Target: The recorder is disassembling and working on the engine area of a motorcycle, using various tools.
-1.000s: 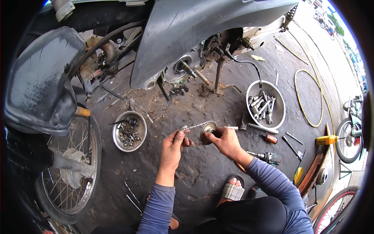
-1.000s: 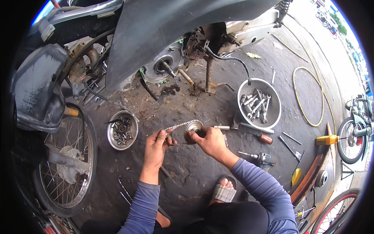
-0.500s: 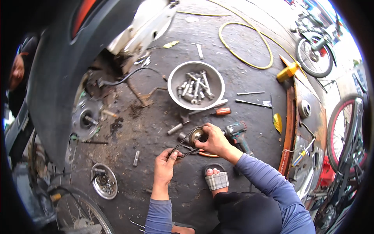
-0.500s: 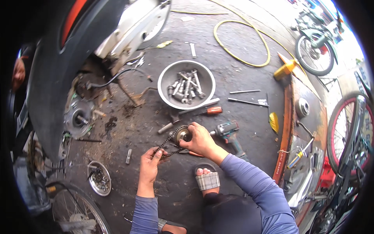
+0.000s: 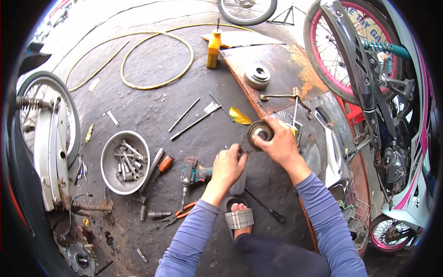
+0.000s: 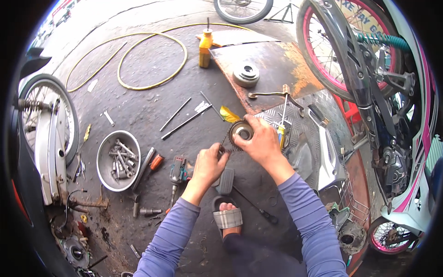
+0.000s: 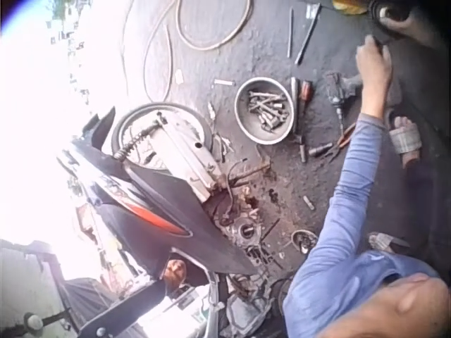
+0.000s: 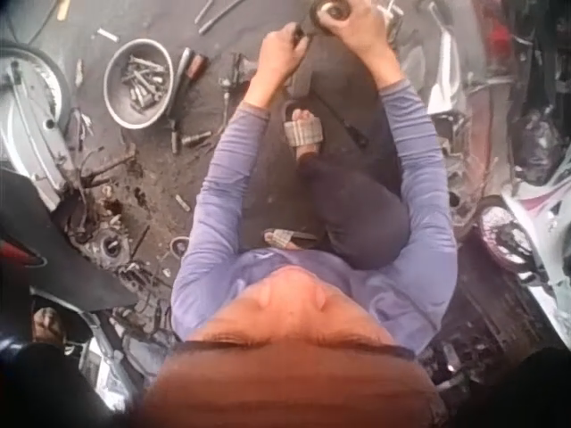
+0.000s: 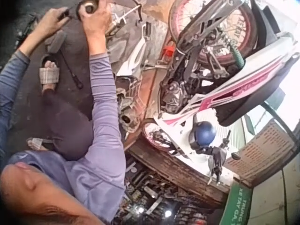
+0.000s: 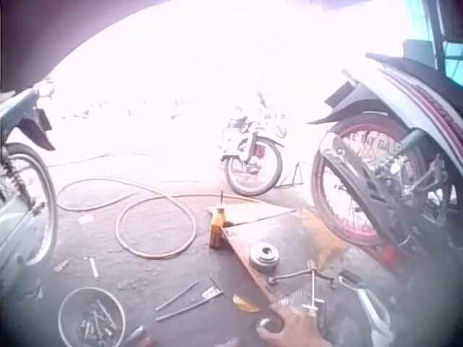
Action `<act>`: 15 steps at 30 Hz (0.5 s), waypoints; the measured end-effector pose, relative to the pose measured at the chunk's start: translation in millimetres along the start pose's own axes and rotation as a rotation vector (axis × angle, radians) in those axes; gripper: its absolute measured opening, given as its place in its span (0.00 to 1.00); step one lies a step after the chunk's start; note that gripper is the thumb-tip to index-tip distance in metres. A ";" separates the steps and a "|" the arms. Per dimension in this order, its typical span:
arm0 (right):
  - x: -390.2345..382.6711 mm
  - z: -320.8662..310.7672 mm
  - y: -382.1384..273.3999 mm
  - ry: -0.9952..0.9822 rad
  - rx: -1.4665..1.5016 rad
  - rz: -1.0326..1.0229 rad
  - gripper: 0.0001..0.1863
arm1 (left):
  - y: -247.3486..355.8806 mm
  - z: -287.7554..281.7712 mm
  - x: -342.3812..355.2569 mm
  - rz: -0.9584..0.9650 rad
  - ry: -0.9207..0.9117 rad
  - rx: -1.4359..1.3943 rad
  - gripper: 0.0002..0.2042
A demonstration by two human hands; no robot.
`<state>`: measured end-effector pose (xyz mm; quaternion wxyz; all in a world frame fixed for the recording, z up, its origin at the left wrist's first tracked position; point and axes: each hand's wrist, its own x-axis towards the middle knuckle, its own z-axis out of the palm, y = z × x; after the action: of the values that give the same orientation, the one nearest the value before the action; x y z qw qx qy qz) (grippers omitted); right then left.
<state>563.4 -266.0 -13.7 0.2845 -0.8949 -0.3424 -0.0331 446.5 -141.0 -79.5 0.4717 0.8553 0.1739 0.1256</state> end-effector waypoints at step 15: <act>240.5 -57.7 181.7 -0.165 0.233 0.603 0.39 | 64.5 101.7 350.8 -0.250 -0.154 -0.224 0.12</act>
<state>869.6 -263.5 7.2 0.3533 -0.9169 -0.0854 0.1647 815.1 -104.5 -60.0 0.5880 0.7761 0.2271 0.0190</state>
